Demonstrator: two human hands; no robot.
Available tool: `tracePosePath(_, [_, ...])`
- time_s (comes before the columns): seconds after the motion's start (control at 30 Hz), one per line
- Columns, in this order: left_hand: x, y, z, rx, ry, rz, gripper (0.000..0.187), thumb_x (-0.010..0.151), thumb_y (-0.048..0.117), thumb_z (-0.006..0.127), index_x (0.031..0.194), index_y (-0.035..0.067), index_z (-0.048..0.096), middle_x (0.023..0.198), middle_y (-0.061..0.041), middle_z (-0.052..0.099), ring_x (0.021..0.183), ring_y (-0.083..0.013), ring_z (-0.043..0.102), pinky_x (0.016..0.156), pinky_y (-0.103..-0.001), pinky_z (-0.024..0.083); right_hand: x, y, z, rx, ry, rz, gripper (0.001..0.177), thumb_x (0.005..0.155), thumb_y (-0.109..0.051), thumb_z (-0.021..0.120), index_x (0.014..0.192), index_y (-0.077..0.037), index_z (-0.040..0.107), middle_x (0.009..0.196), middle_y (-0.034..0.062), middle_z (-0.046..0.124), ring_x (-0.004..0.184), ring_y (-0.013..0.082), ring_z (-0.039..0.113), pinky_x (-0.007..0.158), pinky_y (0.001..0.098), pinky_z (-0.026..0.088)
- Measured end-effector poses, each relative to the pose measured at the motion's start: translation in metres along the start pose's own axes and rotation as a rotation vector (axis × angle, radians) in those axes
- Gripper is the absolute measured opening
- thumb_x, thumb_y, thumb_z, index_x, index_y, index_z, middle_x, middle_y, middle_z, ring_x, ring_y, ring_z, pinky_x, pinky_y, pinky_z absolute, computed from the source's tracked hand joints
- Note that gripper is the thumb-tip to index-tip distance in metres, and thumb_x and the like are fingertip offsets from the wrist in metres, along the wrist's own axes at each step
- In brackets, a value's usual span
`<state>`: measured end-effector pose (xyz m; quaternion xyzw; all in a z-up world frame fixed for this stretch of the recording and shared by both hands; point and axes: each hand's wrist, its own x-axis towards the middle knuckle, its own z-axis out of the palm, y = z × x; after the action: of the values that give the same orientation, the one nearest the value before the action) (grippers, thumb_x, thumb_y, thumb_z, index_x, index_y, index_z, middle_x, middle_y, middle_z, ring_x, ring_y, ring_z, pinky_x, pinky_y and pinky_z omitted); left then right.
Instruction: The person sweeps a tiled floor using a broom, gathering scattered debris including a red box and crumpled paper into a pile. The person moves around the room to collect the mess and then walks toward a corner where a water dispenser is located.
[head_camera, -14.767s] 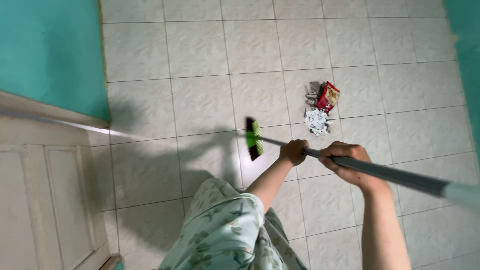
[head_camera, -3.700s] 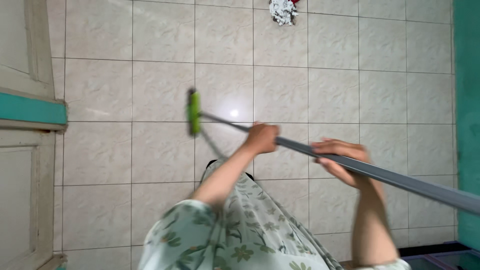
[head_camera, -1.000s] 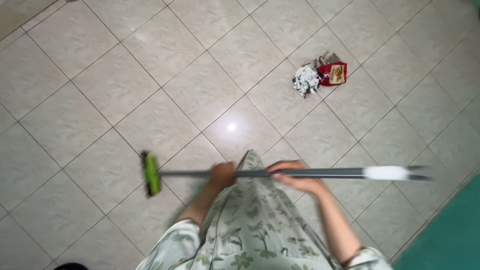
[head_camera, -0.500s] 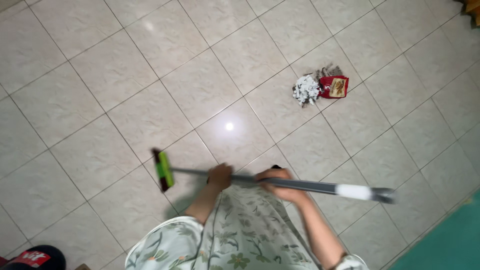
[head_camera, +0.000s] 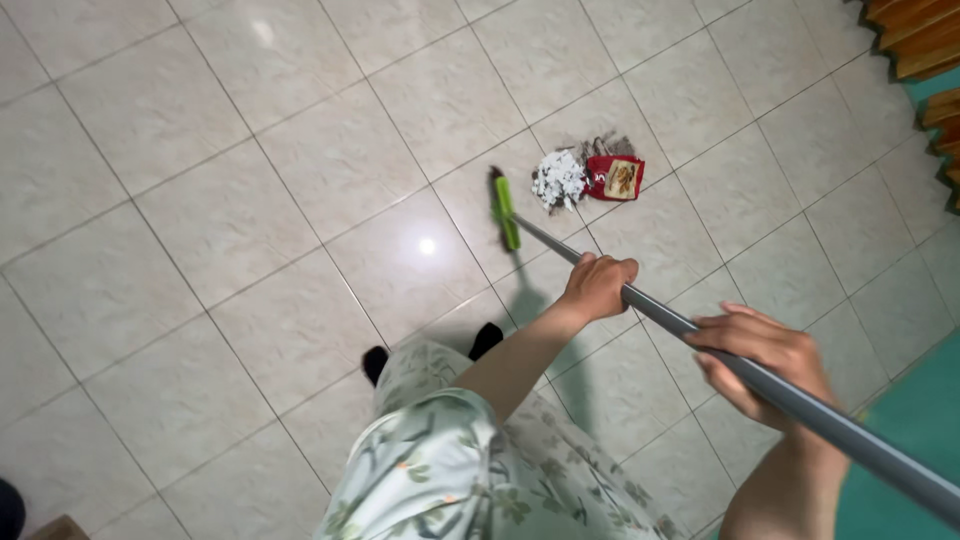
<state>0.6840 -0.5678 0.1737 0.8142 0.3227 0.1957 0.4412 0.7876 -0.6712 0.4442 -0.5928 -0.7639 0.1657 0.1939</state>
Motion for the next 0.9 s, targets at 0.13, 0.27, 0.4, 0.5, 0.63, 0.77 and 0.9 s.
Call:
tracePosePath(0.13, [-0.052,0.009,-0.018,0.015,-0.091,0.023,0.024,0.066,0.012,0.070,0.088,0.012,0.062,0.073,-0.011,0.070,0.081,-0.0332,0.069,0.088,-0.048,0.044,-0.028,0.008,-0.019,0.224,-0.035,-0.042,0.016,0.085,-0.016,0.069,0.099,-0.011,0.076,0.092,0.0034,0.078,0.101,0.0220,0.079,0.113,0.0476,0.052])
tracePosePath(0.27, [-0.137,-0.060,-0.020,0.206,-0.277,-0.301,0.021,0.074,0.022,0.069,0.093,0.014,0.066,0.085,-0.013,0.072,0.086,-0.0373,0.069,0.084,-0.052,0.049,-0.027,0.027,0.058,0.400,-0.169,-0.044,0.017,0.088,-0.019,0.071,0.101,-0.010,0.077,0.101,0.0061,0.082,0.093,0.0219,0.080,0.107,0.0455,0.054])
tracePosePath(0.4, [-0.264,-0.139,-0.034,0.274,-0.256,-0.501,0.027,0.074,0.017,0.067,0.100,0.009,0.066,0.095,-0.016,0.073,0.098,-0.0379,0.069,0.087,-0.055,0.051,-0.019,0.007,0.191,0.704,-0.371,0.134,0.022,0.087,-0.013,0.076,0.109,-0.011,0.077,0.104,0.0053,0.082,0.089,0.0188,0.080,0.079,0.0323,0.063])
tracePosePath(0.5, [-0.343,-0.166,-0.033,0.312,-0.440,-0.841,0.028,0.083,0.028,0.072,0.108,0.013,0.069,0.111,-0.014,0.072,0.112,-0.0336,0.067,0.095,-0.052,0.051,-0.032,-0.027,0.261,0.790,-0.423,-0.014,0.022,0.088,-0.014,0.079,0.110,-0.008,0.077,0.109,0.0093,0.079,0.099,0.0216,0.075,0.088,0.0354,0.057])
tracePosePath(0.63, [-0.391,-0.179,-0.012,0.314,-0.393,-0.981,0.021,0.088,0.024,0.069,0.108,0.020,0.071,0.121,-0.009,0.070,0.121,-0.0311,0.064,0.096,-0.054,0.051,-0.048,-0.057,0.288,0.915,-0.561,0.135,0.020,0.090,-0.014,0.074,0.110,-0.009,0.077,0.098,0.0096,0.078,0.086,0.0215,0.073,0.080,0.0335,0.058])
tracePosePath(0.77, [-0.360,-0.174,0.023,0.340,-0.346,-0.878,0.027,0.084,0.026,0.073,0.111,0.022,0.068,0.121,-0.008,0.064,0.121,-0.0314,0.061,0.094,-0.055,0.051,-0.046,-0.029,0.264,0.745,-0.630,0.141,0.024,0.088,-0.013,0.072,0.111,-0.011,0.076,0.094,0.0082,0.079,0.084,0.0193,0.076,0.079,0.0323,0.060])
tracePosePath(0.9, [-0.274,-0.161,0.078,0.406,-0.049,-0.436,0.027,0.088,0.017,0.070,0.113,0.021,0.060,0.117,-0.004,0.065,0.119,-0.0287,0.064,0.086,-0.063,0.052,-0.042,0.036,0.190,0.562,-0.535,0.121,0.027,0.084,-0.013,0.074,0.111,-0.012,0.077,0.102,0.0074,0.081,0.089,0.0203,0.078,0.080,0.0325,0.061])
